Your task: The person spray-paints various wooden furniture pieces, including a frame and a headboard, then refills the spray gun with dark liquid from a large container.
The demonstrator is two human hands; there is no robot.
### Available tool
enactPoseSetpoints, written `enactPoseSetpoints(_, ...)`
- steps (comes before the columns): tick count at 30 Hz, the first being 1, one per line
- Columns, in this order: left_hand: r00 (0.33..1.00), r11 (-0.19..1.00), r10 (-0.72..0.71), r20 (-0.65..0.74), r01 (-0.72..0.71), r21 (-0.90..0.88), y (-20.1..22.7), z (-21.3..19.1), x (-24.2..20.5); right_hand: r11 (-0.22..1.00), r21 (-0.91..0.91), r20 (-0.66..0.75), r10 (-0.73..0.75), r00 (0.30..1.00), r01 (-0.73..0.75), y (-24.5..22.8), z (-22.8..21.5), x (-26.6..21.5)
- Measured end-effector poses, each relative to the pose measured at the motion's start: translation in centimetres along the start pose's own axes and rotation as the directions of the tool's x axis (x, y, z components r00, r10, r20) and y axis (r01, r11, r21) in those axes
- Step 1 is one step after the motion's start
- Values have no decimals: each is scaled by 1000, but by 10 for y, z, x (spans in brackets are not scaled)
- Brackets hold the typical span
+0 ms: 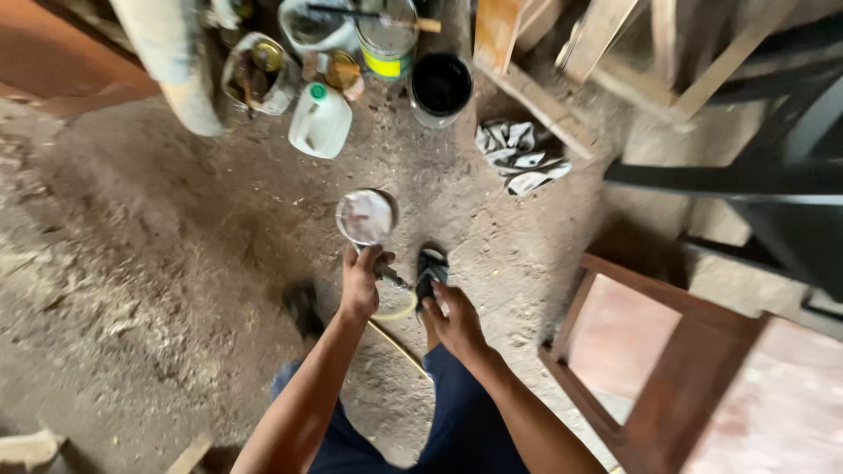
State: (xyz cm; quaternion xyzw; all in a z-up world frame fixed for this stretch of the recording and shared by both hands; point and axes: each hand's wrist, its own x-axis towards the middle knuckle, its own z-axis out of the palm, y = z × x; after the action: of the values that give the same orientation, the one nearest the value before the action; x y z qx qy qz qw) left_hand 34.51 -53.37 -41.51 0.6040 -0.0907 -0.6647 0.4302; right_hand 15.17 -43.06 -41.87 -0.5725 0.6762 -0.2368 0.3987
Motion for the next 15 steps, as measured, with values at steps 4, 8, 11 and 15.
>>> enactPoseSetpoints(4, 1000, 987, -5, -13, 3, -164, -62, -50, 89, 988, 104, -36, 115, 993, -111, 8, 55, 87)
enactPoseSetpoints(8, 1000, 993, 13, -5, -14, -113, -88, -102, 116, 986, -84, -252, -164, 954, 147, -22, 88, 113)
enactPoseSetpoints(11, 892, 663, 375, 253, -449, 599, -41, -139, 48, 986, -24, -332, 150, 931, -168, -103, 110, 29)
enactPoseSetpoints(15, 997, 831, -64, 46, 28, 555, 45, -128, -48, 985, -53, -481, 120, 868, -165, -184, 115, -22)
